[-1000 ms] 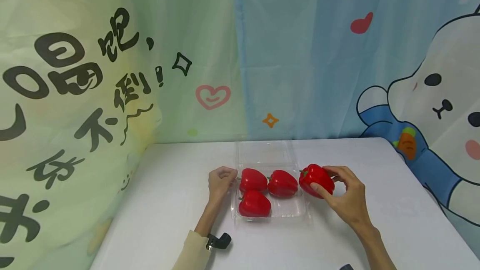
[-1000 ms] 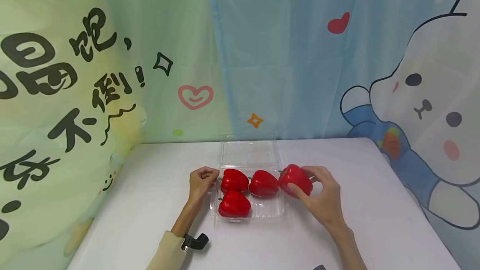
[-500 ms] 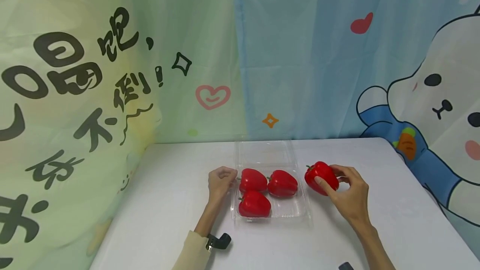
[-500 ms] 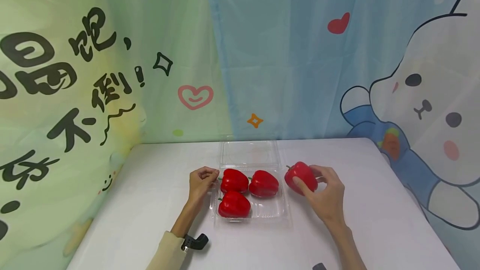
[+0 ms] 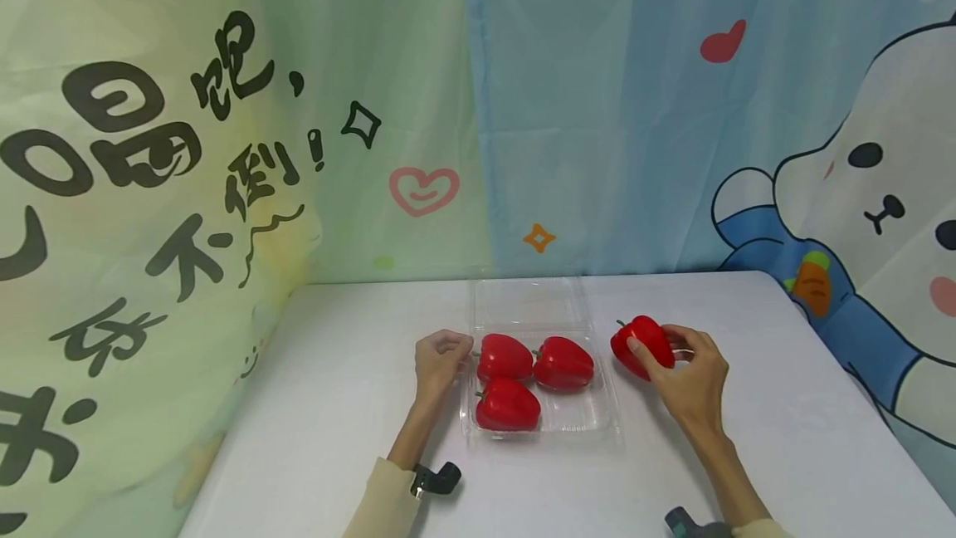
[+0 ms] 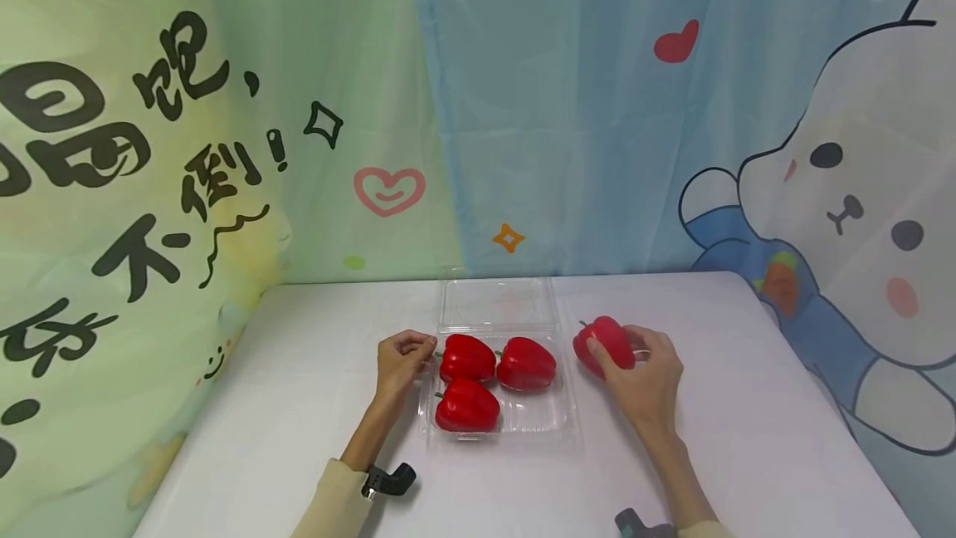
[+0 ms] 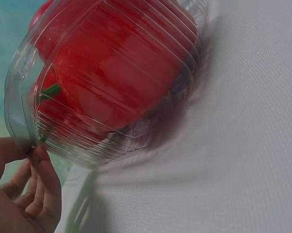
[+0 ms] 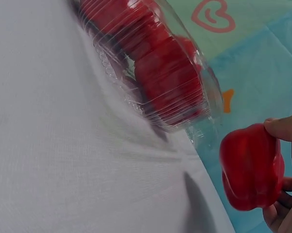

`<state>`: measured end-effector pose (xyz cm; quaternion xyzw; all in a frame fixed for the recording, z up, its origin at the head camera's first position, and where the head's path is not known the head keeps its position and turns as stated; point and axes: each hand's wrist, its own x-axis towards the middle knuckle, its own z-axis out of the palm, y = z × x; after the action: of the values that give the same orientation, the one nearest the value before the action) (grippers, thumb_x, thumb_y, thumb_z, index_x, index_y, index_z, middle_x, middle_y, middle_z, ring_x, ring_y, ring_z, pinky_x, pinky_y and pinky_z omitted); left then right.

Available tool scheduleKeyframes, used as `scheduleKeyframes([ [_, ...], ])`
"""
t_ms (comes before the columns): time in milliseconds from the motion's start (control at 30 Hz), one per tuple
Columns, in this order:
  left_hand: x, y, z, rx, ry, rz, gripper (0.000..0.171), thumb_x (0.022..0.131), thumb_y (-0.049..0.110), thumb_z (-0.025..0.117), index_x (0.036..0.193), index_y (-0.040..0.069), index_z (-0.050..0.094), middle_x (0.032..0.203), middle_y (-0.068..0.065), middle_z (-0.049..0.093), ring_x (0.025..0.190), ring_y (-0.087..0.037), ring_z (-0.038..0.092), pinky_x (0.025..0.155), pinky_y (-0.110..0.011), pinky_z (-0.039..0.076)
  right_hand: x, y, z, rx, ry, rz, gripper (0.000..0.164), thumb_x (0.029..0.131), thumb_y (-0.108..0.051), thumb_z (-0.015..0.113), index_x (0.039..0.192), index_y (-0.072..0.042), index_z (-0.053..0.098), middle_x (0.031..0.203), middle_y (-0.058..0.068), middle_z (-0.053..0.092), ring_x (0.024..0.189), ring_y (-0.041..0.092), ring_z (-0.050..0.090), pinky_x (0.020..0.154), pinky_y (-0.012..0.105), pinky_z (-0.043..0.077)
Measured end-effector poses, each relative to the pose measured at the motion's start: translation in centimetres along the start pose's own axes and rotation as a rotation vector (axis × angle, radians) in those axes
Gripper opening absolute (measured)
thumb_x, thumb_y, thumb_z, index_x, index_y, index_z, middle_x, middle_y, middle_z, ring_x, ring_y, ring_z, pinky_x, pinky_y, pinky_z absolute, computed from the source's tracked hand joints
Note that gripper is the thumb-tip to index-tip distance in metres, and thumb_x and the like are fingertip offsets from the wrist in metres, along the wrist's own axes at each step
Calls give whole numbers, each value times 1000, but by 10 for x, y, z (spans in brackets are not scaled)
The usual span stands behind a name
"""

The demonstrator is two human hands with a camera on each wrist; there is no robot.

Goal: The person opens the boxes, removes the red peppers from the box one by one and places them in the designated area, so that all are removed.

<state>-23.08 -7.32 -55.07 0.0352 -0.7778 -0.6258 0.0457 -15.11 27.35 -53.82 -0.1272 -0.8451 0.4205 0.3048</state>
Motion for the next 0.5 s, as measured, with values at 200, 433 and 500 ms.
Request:
scheduleKeyframes([
  [200, 0, 0, 0, -3, 2, -13, 17, 99, 16, 76, 99, -1, 79, 91, -20, 82, 73, -18, 74, 67, -22, 59, 4, 6, 6, 5, 27, 16, 58, 86, -24, 91, 133, 2, 71, 127, 25, 72, 109, 34, 64, 81, 3, 39],
  [433, -1, 0, 1, -1, 2, -3, 18, 99, 16, 77, 99, -2, 79, 90, -21, 81, 73, -20, 74, 66, -23, 60, 11, 11, 14, 20, 83, 54, 59, 86, -27, 90, 132, 4, 70, 123, 24, 71, 109, 28, 62, 83, 8, 39],
  [500, -1, -1, 1, -1, 3, -3, 18, 99, 16, 77, 99, -2, 79, 91, -21, 81, 73, -21, 75, 66, -23, 60, 14, 13, 17, 21, 94, 64, 59, 86, -28, 90, 132, 4, 70, 123, 24, 71, 109, 28, 62, 82, 8, 39],
])
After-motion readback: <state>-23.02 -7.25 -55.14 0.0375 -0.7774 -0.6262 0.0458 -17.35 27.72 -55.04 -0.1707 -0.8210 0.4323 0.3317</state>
